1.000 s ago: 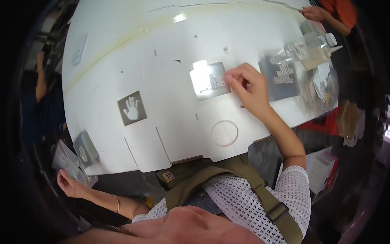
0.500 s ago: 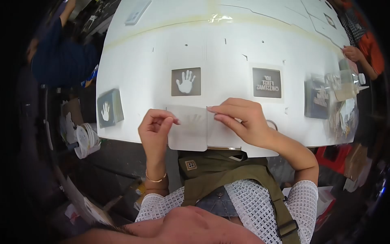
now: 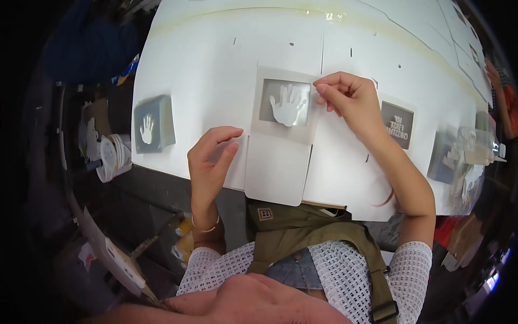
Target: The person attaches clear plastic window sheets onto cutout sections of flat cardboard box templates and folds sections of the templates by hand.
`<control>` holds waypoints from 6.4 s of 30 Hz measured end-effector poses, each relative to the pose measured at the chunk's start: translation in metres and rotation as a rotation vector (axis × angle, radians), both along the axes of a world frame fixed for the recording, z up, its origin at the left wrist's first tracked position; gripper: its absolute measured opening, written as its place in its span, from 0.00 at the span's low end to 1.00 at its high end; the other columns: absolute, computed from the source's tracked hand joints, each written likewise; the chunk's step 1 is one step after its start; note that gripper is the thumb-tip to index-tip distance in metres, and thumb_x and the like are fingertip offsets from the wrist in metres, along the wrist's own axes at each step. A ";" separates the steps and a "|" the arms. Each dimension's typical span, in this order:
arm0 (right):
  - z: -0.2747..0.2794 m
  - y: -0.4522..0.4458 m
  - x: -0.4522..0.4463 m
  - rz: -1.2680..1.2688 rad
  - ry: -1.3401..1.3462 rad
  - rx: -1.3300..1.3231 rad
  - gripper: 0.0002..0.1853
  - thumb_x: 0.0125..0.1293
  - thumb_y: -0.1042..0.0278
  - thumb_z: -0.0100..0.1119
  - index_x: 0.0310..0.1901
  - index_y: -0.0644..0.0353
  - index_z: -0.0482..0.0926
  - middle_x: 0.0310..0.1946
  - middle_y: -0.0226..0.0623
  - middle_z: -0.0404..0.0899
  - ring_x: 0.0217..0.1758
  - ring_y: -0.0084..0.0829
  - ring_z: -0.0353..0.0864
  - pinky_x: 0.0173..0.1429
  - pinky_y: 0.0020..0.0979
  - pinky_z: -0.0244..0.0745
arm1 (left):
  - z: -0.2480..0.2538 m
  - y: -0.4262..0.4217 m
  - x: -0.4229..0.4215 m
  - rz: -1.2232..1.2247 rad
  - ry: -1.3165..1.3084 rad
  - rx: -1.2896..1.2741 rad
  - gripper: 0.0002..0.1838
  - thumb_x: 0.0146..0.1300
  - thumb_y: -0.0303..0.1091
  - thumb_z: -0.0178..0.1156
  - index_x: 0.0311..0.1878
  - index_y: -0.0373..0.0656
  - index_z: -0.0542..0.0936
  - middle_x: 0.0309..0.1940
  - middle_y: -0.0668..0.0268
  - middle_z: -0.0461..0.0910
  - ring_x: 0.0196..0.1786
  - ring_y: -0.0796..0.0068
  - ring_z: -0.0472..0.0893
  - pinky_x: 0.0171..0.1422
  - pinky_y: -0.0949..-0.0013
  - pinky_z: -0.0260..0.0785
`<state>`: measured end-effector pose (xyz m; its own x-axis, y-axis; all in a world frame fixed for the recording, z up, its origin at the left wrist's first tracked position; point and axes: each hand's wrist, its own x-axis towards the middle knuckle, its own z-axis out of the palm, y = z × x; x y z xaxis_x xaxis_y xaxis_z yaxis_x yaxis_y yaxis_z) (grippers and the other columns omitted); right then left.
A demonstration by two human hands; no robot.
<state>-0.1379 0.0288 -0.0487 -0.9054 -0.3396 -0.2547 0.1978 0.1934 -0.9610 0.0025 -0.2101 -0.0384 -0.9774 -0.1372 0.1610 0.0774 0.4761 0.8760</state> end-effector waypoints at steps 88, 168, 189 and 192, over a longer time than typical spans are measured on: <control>-0.016 -0.011 -0.011 0.048 0.058 0.072 0.06 0.66 0.75 0.56 0.41 0.66 0.80 0.26 0.32 0.83 0.25 0.14 0.73 0.30 0.16 0.68 | -0.013 0.010 -0.001 -0.288 -0.281 0.195 0.09 0.61 0.26 0.55 0.36 0.30 0.82 0.57 0.46 0.75 0.29 0.74 0.80 0.38 0.73 0.72; -0.012 0.249 0.167 -0.638 0.062 -0.535 0.10 0.66 0.73 0.56 0.46 0.71 0.76 0.26 0.28 0.75 0.29 0.19 0.70 0.38 0.20 0.67 | -0.042 -0.088 -0.053 -0.012 -0.396 0.624 0.27 0.68 0.29 0.53 0.66 0.30 0.59 0.50 0.58 0.77 0.46 0.76 0.80 0.49 0.75 0.75; 0.004 0.224 0.205 -0.389 -0.102 -0.403 0.11 0.62 0.67 0.63 0.36 0.68 0.77 0.19 0.31 0.74 0.23 0.19 0.71 0.38 0.20 0.68 | -0.052 -0.111 -0.048 0.129 -0.311 0.373 0.28 0.66 0.27 0.56 0.66 0.27 0.61 0.48 0.63 0.78 0.44 0.82 0.78 0.52 0.79 0.69; -0.001 0.224 0.204 -0.396 -0.143 -0.399 0.10 0.63 0.67 0.62 0.37 0.68 0.77 0.20 0.31 0.75 0.23 0.20 0.71 0.37 0.20 0.67 | -0.051 -0.111 -0.049 0.105 -0.320 0.362 0.26 0.66 0.28 0.57 0.64 0.27 0.66 0.46 0.66 0.79 0.42 0.84 0.77 0.50 0.81 0.68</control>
<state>0.0658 0.2530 -0.0500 -0.9490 -0.0772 -0.3057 0.3147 -0.2937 -0.9026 -0.0464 -0.3209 -0.0889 -0.9479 -0.2295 -0.2208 -0.2543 0.1280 0.9586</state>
